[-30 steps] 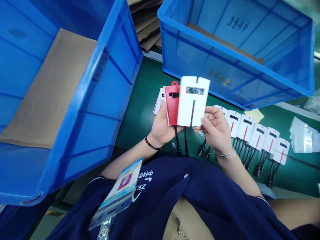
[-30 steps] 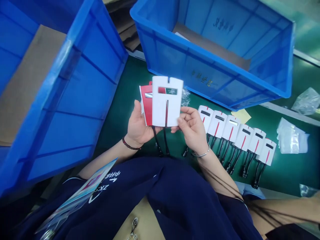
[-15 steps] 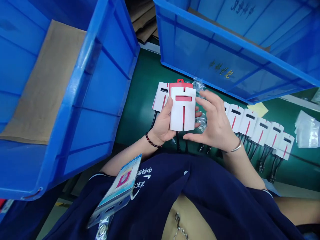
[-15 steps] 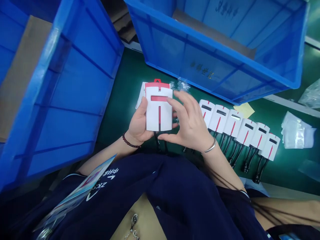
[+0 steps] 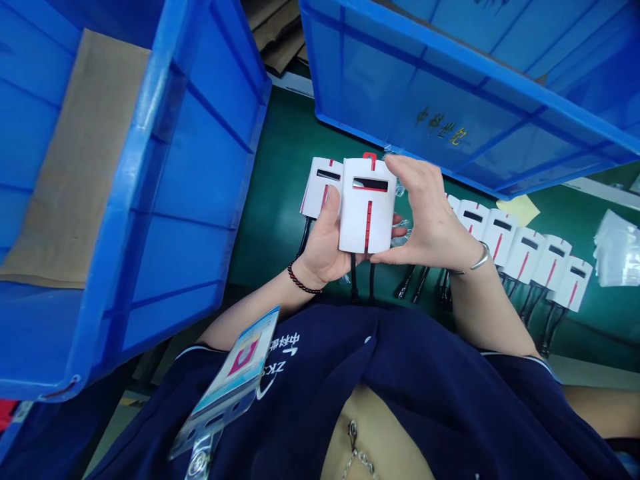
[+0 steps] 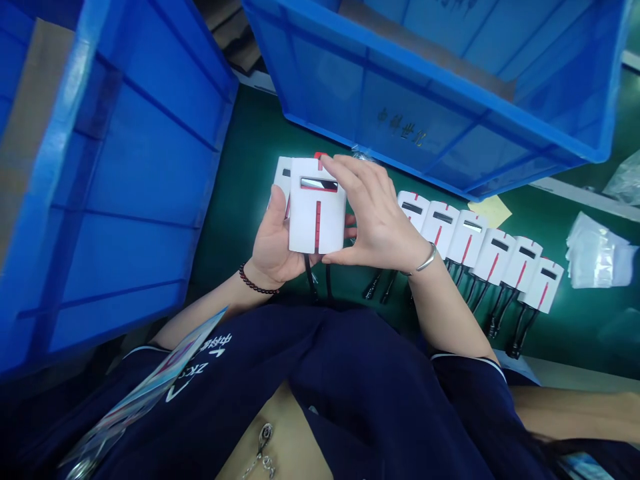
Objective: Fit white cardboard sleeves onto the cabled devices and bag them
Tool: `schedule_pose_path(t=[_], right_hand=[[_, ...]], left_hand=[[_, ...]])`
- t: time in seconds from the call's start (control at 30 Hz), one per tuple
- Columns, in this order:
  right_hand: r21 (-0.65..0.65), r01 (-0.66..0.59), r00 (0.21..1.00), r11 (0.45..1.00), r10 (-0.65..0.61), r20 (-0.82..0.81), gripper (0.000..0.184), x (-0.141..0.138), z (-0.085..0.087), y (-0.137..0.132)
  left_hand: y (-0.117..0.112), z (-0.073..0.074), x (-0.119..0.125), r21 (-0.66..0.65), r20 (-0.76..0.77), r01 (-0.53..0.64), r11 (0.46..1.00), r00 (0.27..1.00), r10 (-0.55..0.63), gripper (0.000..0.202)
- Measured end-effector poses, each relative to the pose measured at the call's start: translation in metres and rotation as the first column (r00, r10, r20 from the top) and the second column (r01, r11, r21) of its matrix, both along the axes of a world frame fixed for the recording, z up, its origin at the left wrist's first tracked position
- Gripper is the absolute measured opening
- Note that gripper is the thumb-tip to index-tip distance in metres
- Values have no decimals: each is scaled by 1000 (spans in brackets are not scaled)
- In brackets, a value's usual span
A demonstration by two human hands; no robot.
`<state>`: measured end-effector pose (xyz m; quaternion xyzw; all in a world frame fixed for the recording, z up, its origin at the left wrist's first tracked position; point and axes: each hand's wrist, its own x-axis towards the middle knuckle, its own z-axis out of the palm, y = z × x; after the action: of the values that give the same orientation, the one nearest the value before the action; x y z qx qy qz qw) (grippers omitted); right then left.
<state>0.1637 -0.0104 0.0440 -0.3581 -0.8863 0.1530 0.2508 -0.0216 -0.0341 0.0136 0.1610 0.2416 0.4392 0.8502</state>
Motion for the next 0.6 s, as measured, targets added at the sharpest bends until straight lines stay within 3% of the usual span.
schedule_pose_path(t=[0.27, 0.43, 0.6], right_hand=[[4, 13, 1000, 1000, -13, 2, 110, 4, 3, 3], [0, -2, 1000, 1000, 2, 21, 113, 6, 0, 3], [-28, 5, 999, 1000, -4, 41, 113, 9, 0, 2]], left_hand=[[1, 6, -1, -60, 23, 104, 993, 994, -103, 75], [1, 11, -2, -89, 9, 90, 992, 996, -90, 51], [1, 12, -4, -20, 18, 158, 987, 987, -158, 63]])
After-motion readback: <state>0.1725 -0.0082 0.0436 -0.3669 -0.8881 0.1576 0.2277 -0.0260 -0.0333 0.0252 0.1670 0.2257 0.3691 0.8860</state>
